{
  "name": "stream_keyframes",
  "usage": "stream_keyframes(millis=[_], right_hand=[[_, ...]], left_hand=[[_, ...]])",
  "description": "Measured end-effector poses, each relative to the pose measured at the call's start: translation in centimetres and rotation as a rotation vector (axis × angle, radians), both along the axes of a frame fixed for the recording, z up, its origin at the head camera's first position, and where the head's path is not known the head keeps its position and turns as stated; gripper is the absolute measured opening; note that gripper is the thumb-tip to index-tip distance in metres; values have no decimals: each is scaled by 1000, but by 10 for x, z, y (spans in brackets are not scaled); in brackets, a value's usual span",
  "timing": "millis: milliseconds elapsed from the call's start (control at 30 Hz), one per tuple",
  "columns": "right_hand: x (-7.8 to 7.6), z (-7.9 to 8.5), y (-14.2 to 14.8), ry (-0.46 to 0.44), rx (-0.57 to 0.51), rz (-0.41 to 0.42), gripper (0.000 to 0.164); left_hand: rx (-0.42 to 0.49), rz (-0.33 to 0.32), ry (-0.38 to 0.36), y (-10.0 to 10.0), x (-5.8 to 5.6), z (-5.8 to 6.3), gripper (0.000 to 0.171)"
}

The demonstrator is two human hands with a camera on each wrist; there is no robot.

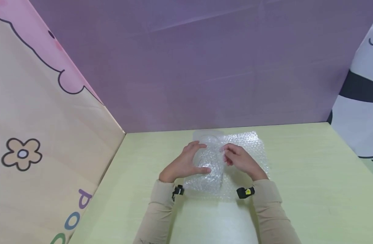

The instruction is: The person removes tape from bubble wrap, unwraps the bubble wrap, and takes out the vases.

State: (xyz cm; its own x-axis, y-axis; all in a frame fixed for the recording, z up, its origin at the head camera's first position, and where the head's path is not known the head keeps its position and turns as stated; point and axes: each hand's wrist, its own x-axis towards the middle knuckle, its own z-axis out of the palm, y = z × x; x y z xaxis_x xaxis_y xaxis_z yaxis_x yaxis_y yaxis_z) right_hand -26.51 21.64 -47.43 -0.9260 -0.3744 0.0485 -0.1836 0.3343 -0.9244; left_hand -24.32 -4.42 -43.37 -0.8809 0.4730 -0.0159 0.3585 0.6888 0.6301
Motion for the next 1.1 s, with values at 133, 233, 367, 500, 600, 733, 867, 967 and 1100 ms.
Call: stream_keyframes(millis=[133, 233, 367, 500, 600, 733, 867, 967, 1100], right_hand=[[1, -1, 0, 11, 11, 19, 25], [3, -3, 1, 8, 17, 36, 26], [7, -4, 1, 3, 34, 61, 29], [11, -6, 0, -13, 17, 88, 32], [14, -7, -1, -21, 12, 101, 35], [15, -8, -3, -24, 38, 104, 37], [15, -11, -4, -25, 49, 100, 35], [14, -12, -3, -26, 57, 99, 36], [14, -11, -2, -28, 69, 90, 36]], left_hand=[[21, -9, 2, 0, -2, -1, 95], [33, -19, 3, 0, -1, -1, 96], [49, -32, 1, -1, 1, -1, 97], [79, -40, -14, -2, 3, 0, 97], [104, -43, -25, -3, 5, -1, 97], [116, -37, -26, -5, 5, -2, 96], [114, -31, -26, -6, 4, -4, 96], [114, -29, -32, -6, 4, -4, 97], [122, -23, -49, -7, 3, -3, 96]])
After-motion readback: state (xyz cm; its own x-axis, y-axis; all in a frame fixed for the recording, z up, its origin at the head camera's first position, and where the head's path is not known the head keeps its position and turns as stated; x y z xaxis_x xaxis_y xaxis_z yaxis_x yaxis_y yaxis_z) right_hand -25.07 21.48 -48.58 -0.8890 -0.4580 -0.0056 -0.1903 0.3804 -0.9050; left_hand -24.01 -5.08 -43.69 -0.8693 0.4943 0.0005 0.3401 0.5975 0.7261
